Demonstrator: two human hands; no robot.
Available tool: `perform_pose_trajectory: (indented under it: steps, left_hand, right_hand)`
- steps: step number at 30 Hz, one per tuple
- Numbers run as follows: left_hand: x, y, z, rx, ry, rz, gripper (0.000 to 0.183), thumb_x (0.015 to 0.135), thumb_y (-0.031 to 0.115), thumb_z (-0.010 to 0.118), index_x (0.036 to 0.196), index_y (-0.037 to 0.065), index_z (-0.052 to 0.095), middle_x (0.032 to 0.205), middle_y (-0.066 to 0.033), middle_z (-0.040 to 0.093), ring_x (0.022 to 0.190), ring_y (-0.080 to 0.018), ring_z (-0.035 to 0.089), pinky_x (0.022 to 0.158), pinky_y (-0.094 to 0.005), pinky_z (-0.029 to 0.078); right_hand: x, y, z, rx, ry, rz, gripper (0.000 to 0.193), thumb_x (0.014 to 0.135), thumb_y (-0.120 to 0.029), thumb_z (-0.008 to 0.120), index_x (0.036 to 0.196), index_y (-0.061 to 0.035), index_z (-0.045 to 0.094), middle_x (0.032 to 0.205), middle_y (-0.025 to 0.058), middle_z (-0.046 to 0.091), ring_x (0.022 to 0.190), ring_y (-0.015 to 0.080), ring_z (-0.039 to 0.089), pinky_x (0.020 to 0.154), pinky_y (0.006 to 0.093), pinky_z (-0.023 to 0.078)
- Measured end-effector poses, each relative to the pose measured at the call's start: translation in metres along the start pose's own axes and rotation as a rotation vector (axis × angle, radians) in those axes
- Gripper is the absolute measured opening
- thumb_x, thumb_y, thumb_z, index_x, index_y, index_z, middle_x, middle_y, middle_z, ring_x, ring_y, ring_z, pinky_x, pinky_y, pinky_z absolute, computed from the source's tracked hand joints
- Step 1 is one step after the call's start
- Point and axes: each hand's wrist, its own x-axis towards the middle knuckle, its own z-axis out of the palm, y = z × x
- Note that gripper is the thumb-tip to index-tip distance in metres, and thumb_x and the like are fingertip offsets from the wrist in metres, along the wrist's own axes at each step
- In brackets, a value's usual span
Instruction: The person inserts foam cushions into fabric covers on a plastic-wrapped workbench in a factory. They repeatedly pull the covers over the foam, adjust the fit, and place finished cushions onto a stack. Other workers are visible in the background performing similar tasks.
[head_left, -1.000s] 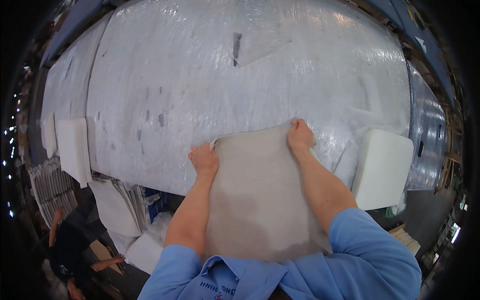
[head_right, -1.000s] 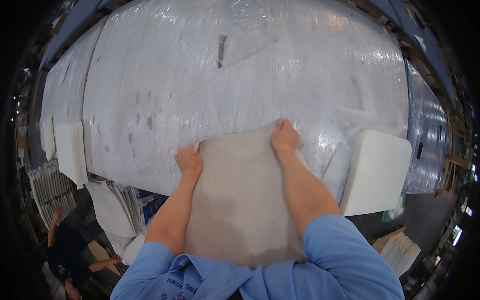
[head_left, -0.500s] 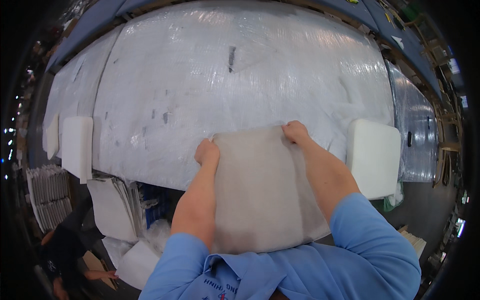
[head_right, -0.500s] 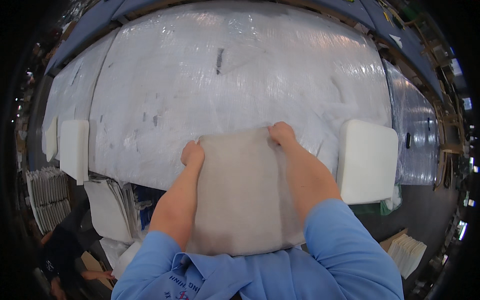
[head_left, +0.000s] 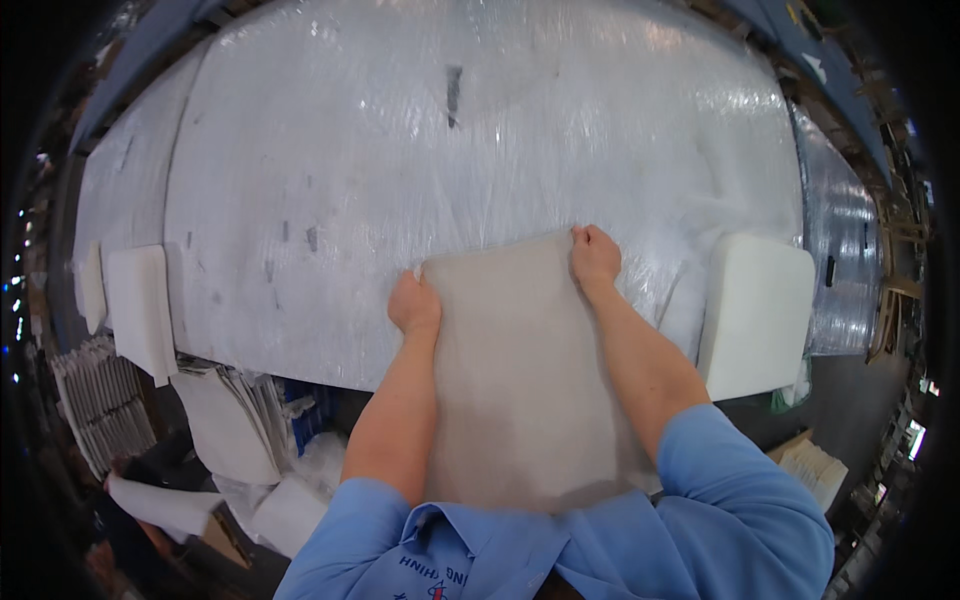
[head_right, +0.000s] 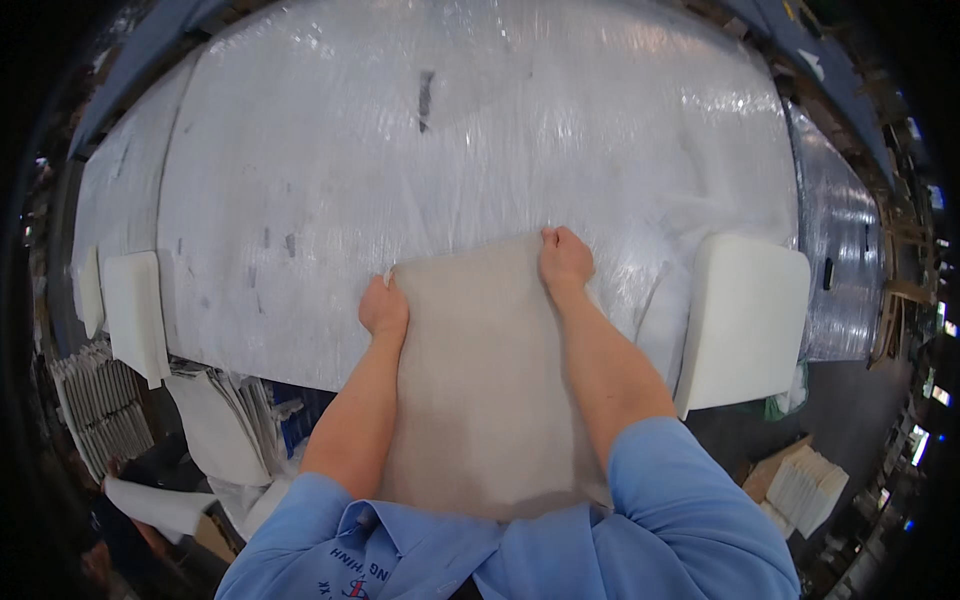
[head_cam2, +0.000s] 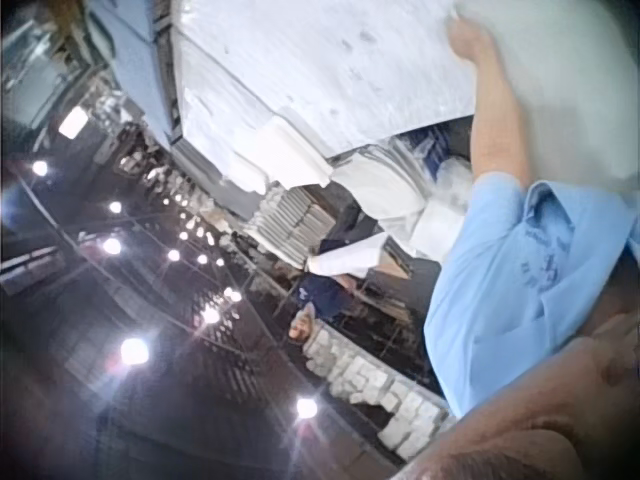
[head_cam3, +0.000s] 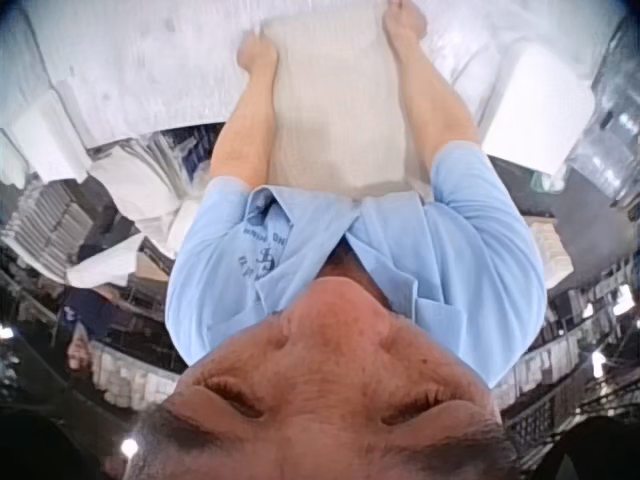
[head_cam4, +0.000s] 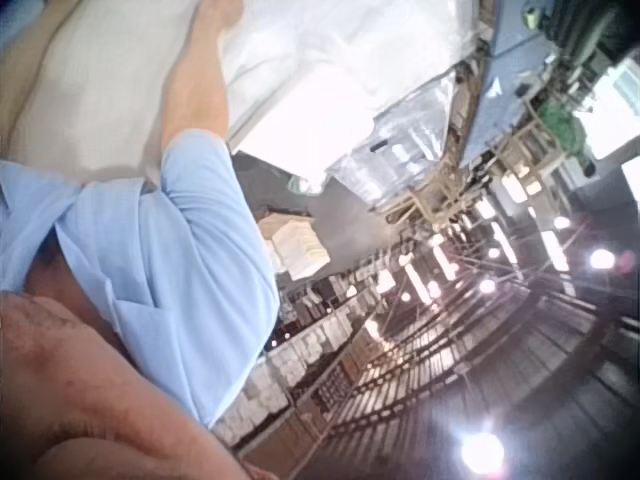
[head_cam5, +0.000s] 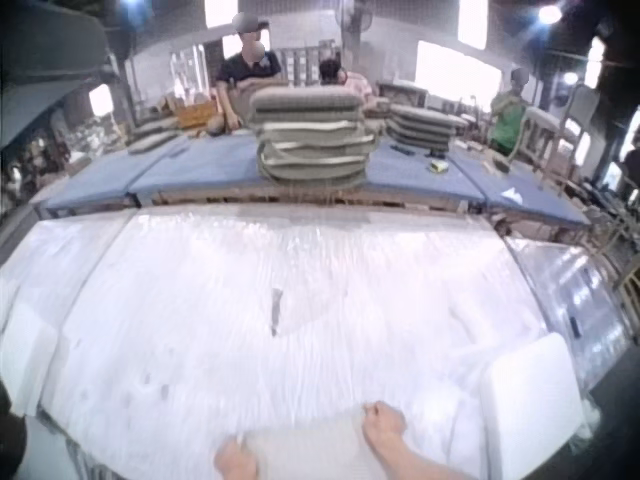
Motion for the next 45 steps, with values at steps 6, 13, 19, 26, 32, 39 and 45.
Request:
perform_pose_trajectory:
  steps: [6,13,19,26,32,39,45]
  left_hand:
    - [-0.004,0.007,-0.016,0.028,0.013,0.037,0.031,0.1,0.029,0.055,0.106,0.002,0.069,0.107,-0.0208,0.073,0.102,-0.0409,0.069,0.088,-0.0505,0.054]
    - [-0.012,-0.005,0.0,0.033,0.083,0.083,0.027,0.098,0.026,0.057,0.101,0.002,0.069,0.1,-0.021,0.073,0.096,-0.0423,0.07,0.083,-0.0526,0.053]
    - [-0.009,-0.008,0.009,0.018,0.058,0.047,0.025,0.098,0.026,0.057,0.099,0.003,0.069,0.098,-0.0212,0.073,0.094,-0.0422,0.07,0.082,-0.053,0.053]
    - [-0.003,0.002,-0.042,-0.183,0.101,0.263,0.037,0.098,0.035,0.062,0.119,0.005,0.066,0.116,-0.0225,0.069,0.112,-0.0399,0.065,0.095,-0.0504,0.051]
    - [-0.059,-0.07,-0.122,-0.173,-0.587,0.491,0.049,0.102,0.037,0.06,0.141,0.008,0.061,0.155,-0.0137,0.051,0.143,-0.0369,0.046,0.119,-0.0441,0.035]
    - [-0.033,-0.079,-0.064,-0.326,-0.604,0.49,0.046,0.106,0.029,0.053,0.147,0.008,0.057,0.155,-0.0153,0.052,0.149,-0.0322,0.04,0.127,-0.041,0.019]
    - [-0.046,-0.101,-0.073,-0.804,-0.685,0.214,0.049,0.106,0.022,0.051,0.15,0.0,0.051,0.159,-0.0166,0.047,0.148,-0.027,0.041,0.123,-0.0372,0.029]
  right_hand:
    - [-0.003,-0.004,-0.015,0.025,0.012,-0.061,0.038,0.102,-0.041,0.054,0.091,-0.0076,0.069,0.094,0.0148,0.073,0.093,0.0379,0.068,0.082,0.0499,0.05]
    - [-0.014,0.005,-0.007,0.119,0.084,-0.065,0.038,0.102,-0.039,0.057,0.087,-0.0067,0.069,0.087,0.0145,0.072,0.086,0.0376,0.067,0.078,0.0501,0.05]
    - [-0.007,0.008,0.006,0.074,0.071,-0.023,0.035,0.1,-0.038,0.06,0.091,-0.0063,0.072,0.082,0.0148,0.071,0.083,0.0354,0.067,0.076,0.0456,0.051]
    - [0.019,0.018,-0.035,0.038,-0.101,-0.373,0.041,0.098,-0.047,0.058,0.118,-0.0132,0.072,0.118,0.016,0.071,0.112,0.0352,0.067,0.099,0.0459,0.051]
    - [-0.033,0.005,-0.135,-0.215,-0.915,-0.64,0.052,0.102,-0.047,0.055,0.143,-0.0148,0.061,0.146,0.0127,0.059,0.122,0.0322,0.063,0.107,0.0414,0.048]
    - [-0.02,0.064,-0.081,0.162,-0.808,-0.537,0.047,0.102,-0.048,0.056,0.13,-0.0144,0.071,0.128,0.0088,0.072,0.12,0.0255,0.064,0.106,0.0347,0.046]
    - [-0.036,0.075,-0.102,0.619,-0.603,-0.169,0.041,0.103,-0.04,0.061,0.126,-0.0087,0.074,0.126,0.0069,0.073,0.116,0.0192,0.065,0.103,0.0338,0.048]
